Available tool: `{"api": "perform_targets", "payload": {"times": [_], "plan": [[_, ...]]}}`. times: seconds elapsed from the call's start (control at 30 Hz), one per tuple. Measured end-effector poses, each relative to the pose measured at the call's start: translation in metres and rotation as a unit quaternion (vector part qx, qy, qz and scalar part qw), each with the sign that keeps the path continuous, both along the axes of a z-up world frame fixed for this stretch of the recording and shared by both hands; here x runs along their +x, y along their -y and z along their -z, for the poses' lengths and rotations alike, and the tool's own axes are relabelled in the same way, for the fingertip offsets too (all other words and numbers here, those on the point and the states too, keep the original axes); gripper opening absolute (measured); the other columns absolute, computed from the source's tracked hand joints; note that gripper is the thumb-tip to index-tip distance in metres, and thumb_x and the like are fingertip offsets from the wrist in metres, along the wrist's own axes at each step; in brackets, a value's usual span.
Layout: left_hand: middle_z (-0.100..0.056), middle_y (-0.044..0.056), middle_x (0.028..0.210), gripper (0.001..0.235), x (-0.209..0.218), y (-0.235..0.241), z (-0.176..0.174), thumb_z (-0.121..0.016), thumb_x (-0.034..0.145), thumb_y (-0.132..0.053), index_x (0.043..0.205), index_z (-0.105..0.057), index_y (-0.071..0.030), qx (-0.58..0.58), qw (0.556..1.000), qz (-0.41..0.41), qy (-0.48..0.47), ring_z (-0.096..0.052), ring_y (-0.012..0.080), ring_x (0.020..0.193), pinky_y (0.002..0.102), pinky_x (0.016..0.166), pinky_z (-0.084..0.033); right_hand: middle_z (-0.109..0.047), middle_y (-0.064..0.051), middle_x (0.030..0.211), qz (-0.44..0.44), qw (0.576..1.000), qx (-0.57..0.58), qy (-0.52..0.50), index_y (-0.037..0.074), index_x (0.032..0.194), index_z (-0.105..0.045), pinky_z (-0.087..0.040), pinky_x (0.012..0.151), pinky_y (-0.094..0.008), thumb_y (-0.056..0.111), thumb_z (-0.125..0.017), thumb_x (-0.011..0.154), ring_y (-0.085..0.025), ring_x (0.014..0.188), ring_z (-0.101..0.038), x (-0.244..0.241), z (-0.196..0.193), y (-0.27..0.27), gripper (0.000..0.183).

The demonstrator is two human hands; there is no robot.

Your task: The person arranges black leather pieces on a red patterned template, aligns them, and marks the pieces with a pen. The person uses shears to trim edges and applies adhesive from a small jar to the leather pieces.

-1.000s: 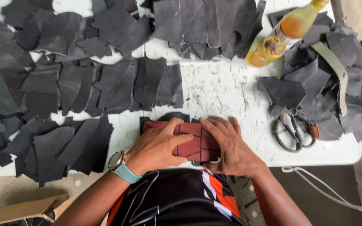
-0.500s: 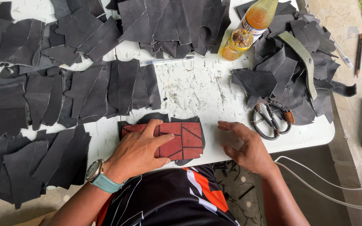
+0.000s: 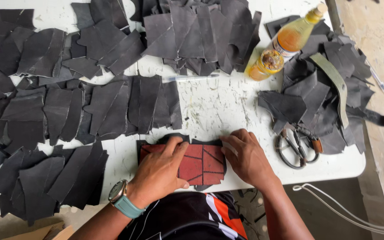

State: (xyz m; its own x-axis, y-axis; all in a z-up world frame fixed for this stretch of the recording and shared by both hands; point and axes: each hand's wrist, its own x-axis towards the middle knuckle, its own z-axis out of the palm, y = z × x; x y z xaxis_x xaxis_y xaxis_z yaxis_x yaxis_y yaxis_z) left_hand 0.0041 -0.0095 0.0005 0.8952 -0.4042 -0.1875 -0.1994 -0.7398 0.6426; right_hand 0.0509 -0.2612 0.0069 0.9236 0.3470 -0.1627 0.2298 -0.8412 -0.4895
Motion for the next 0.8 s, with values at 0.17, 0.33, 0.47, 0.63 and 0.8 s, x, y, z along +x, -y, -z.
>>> {"api": "perform_targets", "payload": {"times": [0.17,0.33,0.47,0.63,0.8], "plan": [[-0.054,0.009,0.125,0.063,-0.009,-0.006,0.014,-0.091,0.073,-0.028,0.117,-0.055,-0.001,-0.016,0.998,0.042,-0.032,-0.070,0.0306,0.092,0.042,0.080,-0.058,-0.069,-0.012,0.104,0.026,0.996,0.070,-0.046,0.006,0.110,-0.072,-0.053,0.084,-0.041,0.014,-0.073,0.085,-0.029,0.100,-0.064,0.007,0.000,0.004,0.026],[-0.056,0.007,0.138,0.051,-0.024,-0.007,0.017,-0.088,0.084,-0.027,0.120,-0.061,-0.005,-0.064,0.997,0.031,-0.022,-0.073,0.0246,0.088,0.038,0.078,-0.060,-0.077,-0.008,0.094,0.107,0.975,0.127,-0.146,0.005,0.107,-0.070,-0.057,0.077,-0.033,0.011,-0.067,0.091,-0.020,0.086,-0.074,0.008,0.007,0.005,0.017],[-0.039,0.020,0.151,0.105,-0.006,-0.002,0.011,-0.096,0.060,-0.028,0.146,-0.043,0.001,-0.011,0.998,-0.021,-0.064,-0.071,0.0350,0.090,0.045,0.077,-0.057,-0.079,-0.007,0.088,0.121,0.967,0.151,-0.163,0.003,0.107,-0.071,-0.056,0.071,-0.028,0.008,-0.068,0.091,-0.014,0.077,-0.071,0.010,0.017,0.009,0.017],[-0.045,0.018,0.140,0.102,0.006,0.003,-0.006,-0.097,0.055,-0.028,0.137,-0.045,0.005,0.022,0.999,-0.009,-0.042,-0.069,0.0379,0.092,0.046,0.079,-0.057,-0.075,-0.005,0.082,0.151,0.941,0.201,-0.227,0.002,0.111,-0.074,-0.055,0.064,-0.026,0.008,-0.071,0.090,-0.010,0.071,-0.066,0.017,0.031,0.016,0.022],[-0.051,0.016,0.135,0.095,0.009,-0.003,-0.005,-0.091,0.058,-0.033,0.136,-0.049,0.003,0.003,0.999,-0.008,-0.033,-0.069,0.0370,0.095,0.045,0.079,-0.058,-0.072,0.000,0.082,0.124,0.933,0.248,-0.229,0.000,0.110,-0.075,-0.054,0.065,-0.025,0.010,-0.067,0.095,-0.008,0.069,-0.062,0.022,0.039,0.021,0.019]]}}
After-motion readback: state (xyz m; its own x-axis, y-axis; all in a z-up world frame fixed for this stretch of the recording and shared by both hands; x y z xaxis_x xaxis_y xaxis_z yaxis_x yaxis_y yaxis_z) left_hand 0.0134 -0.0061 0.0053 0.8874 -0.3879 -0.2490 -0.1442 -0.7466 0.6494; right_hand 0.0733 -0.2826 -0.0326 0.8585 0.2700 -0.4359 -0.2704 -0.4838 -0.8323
